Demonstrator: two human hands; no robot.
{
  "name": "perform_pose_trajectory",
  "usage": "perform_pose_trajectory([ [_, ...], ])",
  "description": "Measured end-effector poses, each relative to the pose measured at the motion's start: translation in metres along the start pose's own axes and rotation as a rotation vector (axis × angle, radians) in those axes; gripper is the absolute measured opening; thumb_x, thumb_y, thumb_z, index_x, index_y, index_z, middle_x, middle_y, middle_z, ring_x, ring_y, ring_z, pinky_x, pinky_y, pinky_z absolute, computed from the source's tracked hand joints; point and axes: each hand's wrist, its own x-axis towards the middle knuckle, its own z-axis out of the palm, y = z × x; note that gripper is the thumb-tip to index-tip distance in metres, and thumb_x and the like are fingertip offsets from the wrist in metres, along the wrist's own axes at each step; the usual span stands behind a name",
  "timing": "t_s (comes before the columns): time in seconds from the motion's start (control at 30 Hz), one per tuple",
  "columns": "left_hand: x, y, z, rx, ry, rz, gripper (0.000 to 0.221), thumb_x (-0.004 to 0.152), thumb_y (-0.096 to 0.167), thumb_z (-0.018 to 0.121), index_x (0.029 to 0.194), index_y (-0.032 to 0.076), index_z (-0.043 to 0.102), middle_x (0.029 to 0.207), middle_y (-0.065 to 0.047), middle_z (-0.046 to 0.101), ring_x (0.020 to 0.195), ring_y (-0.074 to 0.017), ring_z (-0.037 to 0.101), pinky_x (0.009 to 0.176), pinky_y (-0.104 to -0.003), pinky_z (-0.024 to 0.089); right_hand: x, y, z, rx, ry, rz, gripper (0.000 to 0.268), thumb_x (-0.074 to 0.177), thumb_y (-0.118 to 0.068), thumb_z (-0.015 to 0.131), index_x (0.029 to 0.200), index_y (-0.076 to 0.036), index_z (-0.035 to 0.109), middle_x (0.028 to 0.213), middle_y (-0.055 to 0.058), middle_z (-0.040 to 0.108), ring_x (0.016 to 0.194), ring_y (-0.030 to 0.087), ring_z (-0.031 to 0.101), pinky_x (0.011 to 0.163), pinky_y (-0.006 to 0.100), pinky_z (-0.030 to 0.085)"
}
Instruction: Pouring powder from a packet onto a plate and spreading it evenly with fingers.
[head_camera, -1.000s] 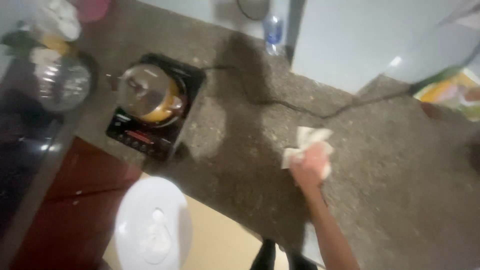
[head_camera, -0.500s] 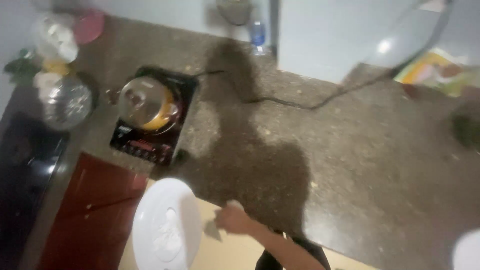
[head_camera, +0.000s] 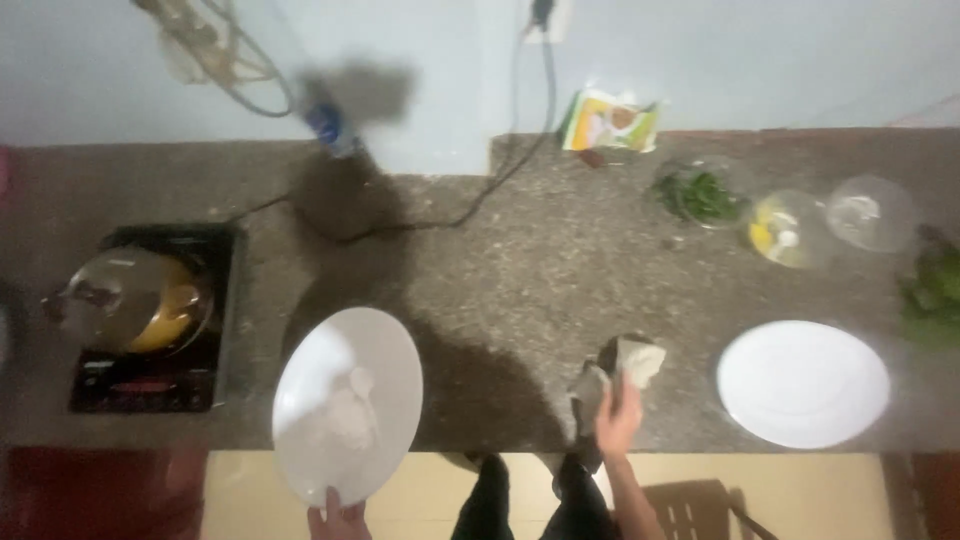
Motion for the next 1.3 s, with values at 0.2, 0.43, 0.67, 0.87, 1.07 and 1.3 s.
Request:
perform_pose_trajectory([
  [0.2,0.043,0.243,-0.060,-0.852,-0.201,-0.979,0.020,0.091,0.010,0.060,0.102,-0.002,0.050,0.096,-0.009,0.038,0.088,-0.0157,0.046,0.065,-0.029,0.046,0.067,0.108,0.179,0.111,-0.337,0.087,0.049,0.086,-0.032,0.055,0.132,-0.018,0.047,0.142,0.009,0.041,0.133,0.028,0.034,0.108,0.048,0.020],
  [0.43,0.015,0.420,-0.092,-1.158,-0.216,-1.224,0.030,0.088,0.014,0.057,0.117,0.008,0.051,0.120,-0.015,0.057,0.100,-0.0283,0.059,0.074,-0.031,0.054,0.030,0.036,-0.091,0.230,-0.075,-0.278,0.021,0.087,-0.008,0.056,0.107,-0.004,0.062,0.112,0.013,0.063,0.104,0.028,0.060,0.093,0.040,0.043],
  [0.67,-0.057,0.473,-0.050,-1.247,-0.358,-1.187,0.036,0.086,0.014,0.057,0.121,0.005,0.052,0.118,-0.013,0.059,0.102,-0.0259,0.059,0.077,-0.032,0.055,0.047,0.225,-0.180,0.167,0.188,0.842,0.026,0.087,-0.033,0.057,0.092,-0.008,0.064,0.089,0.008,0.067,0.085,0.020,0.060,0.083,0.033,0.044],
  [0.87,-0.071,0.505,-0.040,-1.164,-0.458,-1.265,0.042,0.086,0.011,0.056,0.127,0.007,0.049,0.123,-0.014,0.056,0.106,-0.0263,0.058,0.084,-0.032,0.055,0.062,0.229,-0.225,0.264,0.294,1.206,0.039,0.086,-0.044,0.057,0.079,-0.007,0.052,0.075,0.007,0.056,0.067,0.018,0.050,0.066,0.031,0.042],
  [1.07,-0.060,0.538,-0.052,-1.068,-0.575,-1.262,0.045,0.087,0.010,0.055,0.131,0.011,0.046,0.129,-0.010,0.052,0.113,-0.0271,0.055,0.090,-0.032,0.053,0.084,0.205,-0.240,0.262,0.237,1.261,0.034,0.082,-0.037,0.065,0.091,-0.006,0.056,0.073,0.008,0.060,0.058,0.016,0.053,0.055,0.029,0.046],
  [1.3,-0.088,0.529,-0.005,-1.114,-0.513,-1.205,0.038,0.088,0.014,0.063,0.122,0.014,0.048,0.112,-0.007,0.053,0.094,-0.0258,0.062,0.078,-0.036,0.060,0.072,0.302,-0.208,-0.070,0.091,1.107,0.034,0.076,-0.043,0.070,0.089,-0.012,0.068,0.068,0.005,0.069,0.081,0.023,0.067,0.078,0.036,0.050],
])
